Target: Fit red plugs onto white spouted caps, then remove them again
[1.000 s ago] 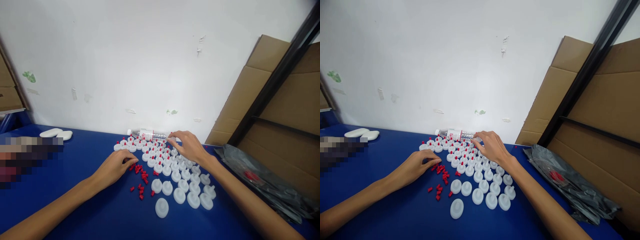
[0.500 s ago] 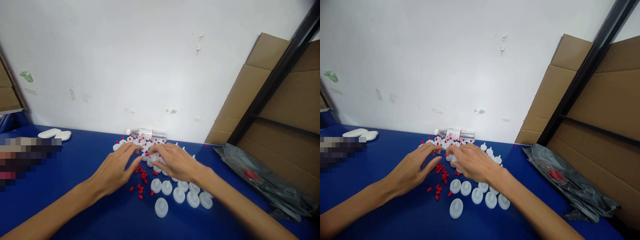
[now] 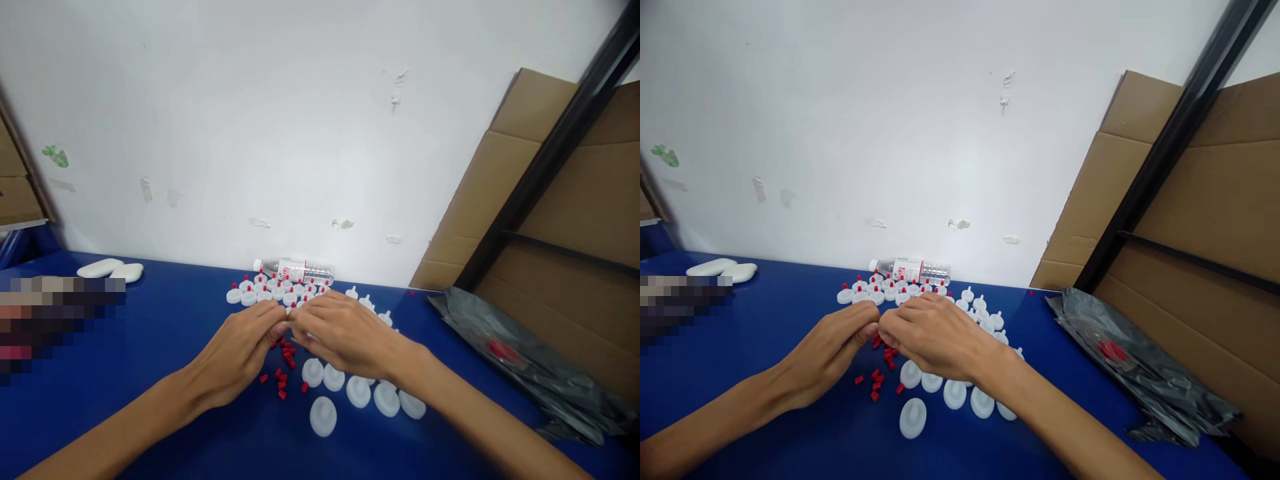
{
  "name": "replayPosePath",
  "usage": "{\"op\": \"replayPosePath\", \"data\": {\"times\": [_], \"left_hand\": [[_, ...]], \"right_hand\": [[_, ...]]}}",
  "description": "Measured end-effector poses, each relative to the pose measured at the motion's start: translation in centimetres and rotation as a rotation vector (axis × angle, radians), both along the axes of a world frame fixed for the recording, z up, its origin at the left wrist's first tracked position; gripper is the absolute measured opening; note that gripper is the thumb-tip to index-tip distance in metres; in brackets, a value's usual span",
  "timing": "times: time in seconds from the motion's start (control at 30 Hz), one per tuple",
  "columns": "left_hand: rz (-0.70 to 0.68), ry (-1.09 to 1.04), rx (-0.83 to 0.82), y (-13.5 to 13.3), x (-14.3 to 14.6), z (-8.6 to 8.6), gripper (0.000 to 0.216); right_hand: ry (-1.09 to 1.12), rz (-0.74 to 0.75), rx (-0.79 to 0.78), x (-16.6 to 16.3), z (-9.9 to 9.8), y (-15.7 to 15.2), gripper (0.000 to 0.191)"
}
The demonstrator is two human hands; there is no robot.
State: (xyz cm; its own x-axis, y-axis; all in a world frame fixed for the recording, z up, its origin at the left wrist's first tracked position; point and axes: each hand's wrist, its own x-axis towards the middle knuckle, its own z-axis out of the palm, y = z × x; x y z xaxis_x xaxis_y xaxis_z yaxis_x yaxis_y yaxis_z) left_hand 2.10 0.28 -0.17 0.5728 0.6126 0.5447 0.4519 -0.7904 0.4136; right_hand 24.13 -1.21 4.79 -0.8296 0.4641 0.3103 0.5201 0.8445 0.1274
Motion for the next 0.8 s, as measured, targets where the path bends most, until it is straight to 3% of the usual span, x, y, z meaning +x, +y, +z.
{"op": "replayPosePath", "data": {"times": [0.2, 0.27, 0.33, 0.43, 0.57, 0.8], "left_hand": [[0.002, -0.314, -0.508, -0.1, 0.7, 0.1, 0.047], [-0.008, -0.413, -0.597, 0.5, 0.0, 0.2, 0.048], [0.039, -0.467, -0.573, 1.3, -0.9, 0.2, 0.048], [0.183, -0.436, -0.511, 2.9, -2.1, -0.2, 0.046], [0.384, -0.201, -0.424, 4.1, -2.6, -1.0, 0.042], [0.426, 0.000, -0.304, 3.8, -2.2, -1.5, 0.041]], "right_hand": [[-0.078, -0.003, 0.113, 0.5, 0.5, 0.9, 0.018], [-0.066, -0.075, 0.120, 2.0, 0.4, 2.2, 0.027], [0.095, -0.285, -0.005, 4.2, 0.0, 4.1, 0.023], [0.204, -0.427, -0.014, 7.3, -1.2, 6.8, 0.019], [0.198, -0.452, -0.084, 9.3, -2.8, 8.5, 0.035], [0.128, -0.441, -0.187, 8.7, -3.5, 7.9, 0.048]]}}
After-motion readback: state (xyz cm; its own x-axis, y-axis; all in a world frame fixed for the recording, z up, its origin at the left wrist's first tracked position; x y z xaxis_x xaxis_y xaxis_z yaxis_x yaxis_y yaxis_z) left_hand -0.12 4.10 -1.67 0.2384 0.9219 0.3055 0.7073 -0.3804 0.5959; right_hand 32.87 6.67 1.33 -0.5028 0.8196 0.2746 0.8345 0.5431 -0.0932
